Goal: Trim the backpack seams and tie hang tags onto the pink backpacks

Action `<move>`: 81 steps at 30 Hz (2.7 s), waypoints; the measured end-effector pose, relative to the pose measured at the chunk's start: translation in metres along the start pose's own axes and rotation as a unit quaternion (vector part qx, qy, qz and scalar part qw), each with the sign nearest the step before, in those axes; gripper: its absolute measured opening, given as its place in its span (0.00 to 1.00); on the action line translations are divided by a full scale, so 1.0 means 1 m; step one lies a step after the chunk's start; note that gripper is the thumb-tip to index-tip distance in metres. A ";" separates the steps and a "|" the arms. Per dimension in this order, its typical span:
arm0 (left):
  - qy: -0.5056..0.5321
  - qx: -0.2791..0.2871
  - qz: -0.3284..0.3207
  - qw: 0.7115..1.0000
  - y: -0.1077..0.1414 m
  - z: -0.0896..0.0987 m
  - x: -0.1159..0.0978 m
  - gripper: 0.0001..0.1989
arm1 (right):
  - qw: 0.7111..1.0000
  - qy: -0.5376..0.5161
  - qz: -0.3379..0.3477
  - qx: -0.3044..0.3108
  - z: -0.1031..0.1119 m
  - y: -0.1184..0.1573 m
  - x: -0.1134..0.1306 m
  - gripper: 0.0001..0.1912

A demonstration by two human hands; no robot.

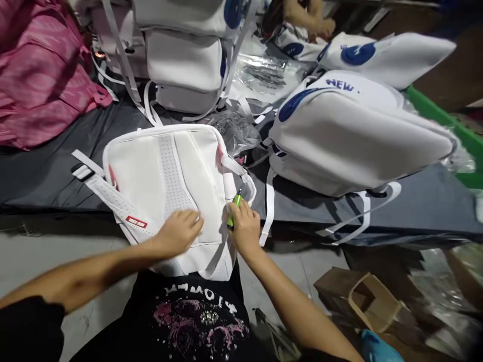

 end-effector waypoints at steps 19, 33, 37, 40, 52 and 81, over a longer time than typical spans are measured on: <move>-0.110 0.059 -0.069 0.990 -0.150 0.073 0.096 0.24 | 0.987 -0.124 -0.048 -0.090 -0.018 0.014 0.010 0.12; -0.085 -0.028 -0.050 0.995 -0.162 0.106 0.146 0.35 | 0.985 -0.154 -0.067 -0.042 -0.029 0.018 0.007 0.11; -0.075 -0.034 -0.031 0.996 -0.149 0.088 0.123 0.31 | 0.986 -0.151 -0.053 -0.051 -0.022 0.014 0.003 0.11; -0.032 0.042 -0.066 0.996 -0.130 0.057 0.081 0.22 | 0.980 -0.167 -0.060 -0.087 -0.001 0.009 -0.004 0.13; 0.122 0.026 -0.001 0.992 -0.103 0.027 0.056 0.09 | 0.744 -0.592 -0.286 -0.119 0.009 -0.048 -0.009 0.18; 0.281 0.014 0.038 0.959 -0.099 0.004 0.066 0.18 | 0.827 -0.435 -0.306 -0.181 -0.005 -0.073 -0.002 0.17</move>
Point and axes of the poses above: each hand's wrist, its own y-axis away from the middle knuckle, its own z-axis out of the back of the hand, x = y × z, the point moved 7 cm from there along -y, towards the middle knuckle, and after that the axes turned 9 degrees about z, right-handed, at the moved point
